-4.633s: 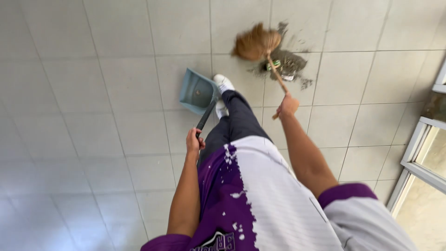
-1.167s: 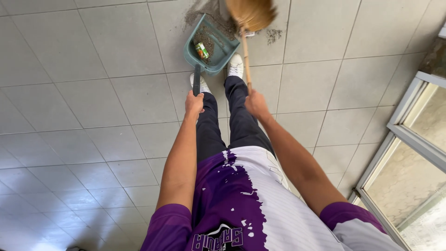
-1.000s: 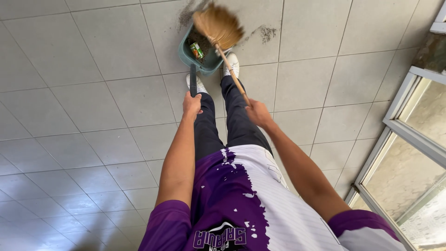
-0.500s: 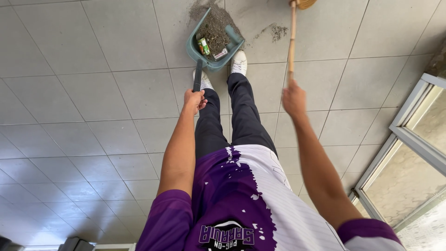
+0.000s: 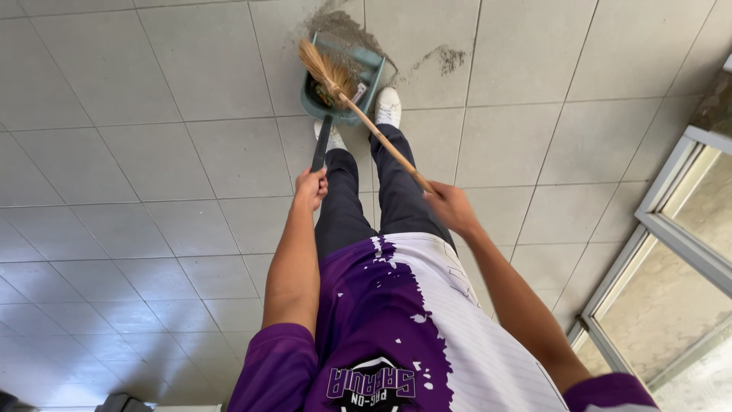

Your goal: Sweep the floor using a broom and collect the dust and debris into a dustpan.

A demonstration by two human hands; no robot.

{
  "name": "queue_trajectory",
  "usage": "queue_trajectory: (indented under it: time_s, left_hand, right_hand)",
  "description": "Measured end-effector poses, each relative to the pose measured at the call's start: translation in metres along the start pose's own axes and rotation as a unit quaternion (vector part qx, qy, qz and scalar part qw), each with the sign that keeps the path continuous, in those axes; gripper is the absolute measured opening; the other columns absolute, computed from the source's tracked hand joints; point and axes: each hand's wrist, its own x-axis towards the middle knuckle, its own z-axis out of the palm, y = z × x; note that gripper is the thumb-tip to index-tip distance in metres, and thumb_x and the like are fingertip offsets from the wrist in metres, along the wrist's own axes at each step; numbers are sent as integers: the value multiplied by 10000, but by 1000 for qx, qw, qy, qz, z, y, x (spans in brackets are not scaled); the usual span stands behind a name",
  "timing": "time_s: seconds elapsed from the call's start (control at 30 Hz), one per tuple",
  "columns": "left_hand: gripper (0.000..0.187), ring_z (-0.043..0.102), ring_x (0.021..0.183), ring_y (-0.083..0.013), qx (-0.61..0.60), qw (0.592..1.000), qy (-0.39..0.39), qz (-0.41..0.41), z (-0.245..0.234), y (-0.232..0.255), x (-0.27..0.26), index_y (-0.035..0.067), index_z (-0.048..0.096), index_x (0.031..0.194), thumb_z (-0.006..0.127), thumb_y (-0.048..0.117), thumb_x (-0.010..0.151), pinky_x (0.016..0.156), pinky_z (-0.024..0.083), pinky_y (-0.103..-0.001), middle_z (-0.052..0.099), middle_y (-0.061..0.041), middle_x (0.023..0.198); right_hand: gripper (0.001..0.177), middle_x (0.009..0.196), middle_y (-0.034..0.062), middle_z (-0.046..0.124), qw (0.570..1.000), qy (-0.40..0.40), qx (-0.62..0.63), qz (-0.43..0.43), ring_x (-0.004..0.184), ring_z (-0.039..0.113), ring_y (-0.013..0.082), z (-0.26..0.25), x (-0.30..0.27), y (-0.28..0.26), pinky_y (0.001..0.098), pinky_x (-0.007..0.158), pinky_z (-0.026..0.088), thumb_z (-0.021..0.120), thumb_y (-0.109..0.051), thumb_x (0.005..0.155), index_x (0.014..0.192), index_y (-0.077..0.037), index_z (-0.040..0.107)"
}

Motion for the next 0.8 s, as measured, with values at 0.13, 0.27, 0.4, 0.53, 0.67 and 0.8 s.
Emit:
queue_trajectory:
  time_s: [0.13, 0.27, 0.4, 0.53, 0.67, 0.8]
  left_hand:
    - [267, 503, 535, -78, -40, 999, -21, -1, -36, -20, -23, 72, 559, 1212, 653, 27, 967, 386, 360, -157, 470, -55, 728]
    - [496, 460, 581, -76, -34, 998, -42, 24, -75, -18, -88, 41, 477, 1436, 646, 1, 971, 436, 345, -146, 472, -62, 772]
    - [639, 413, 552, -94, -36, 996, -65, 58, -142, -45, -145, 71, 439, 1531, 659, -26, 940, 425, 315, -192, 486, -73, 735]
    - [657, 403, 544, -81, -72, 990, -83, 86, -173, -90, -174, 57, 423, 1539, 642, -45, 927, 435, 315, -167, 474, -59, 733]
    - [654, 414, 533, -81, -88, 980, -103, 148, -194, -137, -163, 47, 416, 1545, 646, -7, 935, 425, 304, -178, 498, -65, 747]
    - [693, 378, 464, -112, -145, 959, -146, 197, -205, -168, -148, 76, 424, 1565, 673, -26, 926, 399, 268, -212, 470, -92, 630]
  right_hand:
    - [355, 839, 187, 737, 998, 38, 43, 39, 772, 698, 260, -62, -53, 34, 435, 734, 565, 698, -214, 933, 1264, -96, 747]
    - [361, 735, 142, 686, 987, 122, 78, 63, 686, 659, 215, -94, -100, 67, 369, 635, 543, 756, -218, 928, 1276, -124, 742]
    - [297, 562, 42, 476, 952, 236, 188, 55, 448, 436, 124, -78, -137, 82, 268, 386, 379, 678, -112, 967, 1261, -83, 712]
    - [288, 577, 59, 502, 934, 299, 190, 40, 456, 473, 129, -44, -143, 107, 285, 387, 370, 681, -133, 985, 1253, -33, 707]
    - [235, 553, 30, 481, 899, 371, 227, 44, 392, 442, 106, -10, -130, 117, 265, 334, 349, 664, -154, 988, 1197, -65, 722]
    - [184, 515, 14, 468, 855, 427, 281, 92, 331, 430, 87, 17, -124, 147, 251, 291, 336, 663, -160, 963, 1097, -57, 736]
